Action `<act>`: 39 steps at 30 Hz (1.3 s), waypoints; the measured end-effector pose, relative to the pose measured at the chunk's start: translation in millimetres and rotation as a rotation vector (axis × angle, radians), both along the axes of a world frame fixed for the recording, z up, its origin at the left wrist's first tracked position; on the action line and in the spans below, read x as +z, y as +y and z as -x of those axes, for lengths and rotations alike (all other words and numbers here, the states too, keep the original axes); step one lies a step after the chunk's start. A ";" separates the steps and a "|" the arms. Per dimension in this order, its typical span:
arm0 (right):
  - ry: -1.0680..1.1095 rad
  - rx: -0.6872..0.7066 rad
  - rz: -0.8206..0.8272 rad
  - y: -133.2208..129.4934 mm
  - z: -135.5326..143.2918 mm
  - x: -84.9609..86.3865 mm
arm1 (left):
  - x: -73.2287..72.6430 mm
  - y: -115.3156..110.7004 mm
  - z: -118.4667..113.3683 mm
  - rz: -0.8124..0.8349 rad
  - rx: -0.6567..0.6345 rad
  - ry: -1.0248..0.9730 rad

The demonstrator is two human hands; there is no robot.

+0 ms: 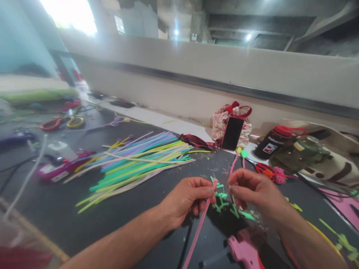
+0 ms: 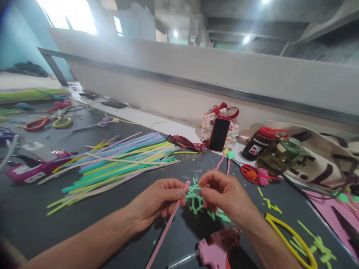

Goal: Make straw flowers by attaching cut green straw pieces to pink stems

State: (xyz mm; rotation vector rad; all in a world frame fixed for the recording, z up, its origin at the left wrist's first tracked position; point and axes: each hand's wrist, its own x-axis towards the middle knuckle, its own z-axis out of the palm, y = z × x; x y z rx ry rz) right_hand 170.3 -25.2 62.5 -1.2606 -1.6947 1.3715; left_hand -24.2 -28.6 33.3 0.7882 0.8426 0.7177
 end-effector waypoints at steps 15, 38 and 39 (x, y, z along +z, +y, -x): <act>0.144 -0.068 0.014 4.6 6.5 -6.0 | 0.4 -4.2 -6.8 -0.002 0.007 0.040; -0.015 -0.039 -0.283 5.8 9.0 -15.9 | -1.8 -5.2 -7.8 -0.047 -0.015 0.079; -0.019 -0.041 -0.282 6.2 9.4 -16.4 | -1.6 -5.4 -7.8 -0.048 -0.013 0.083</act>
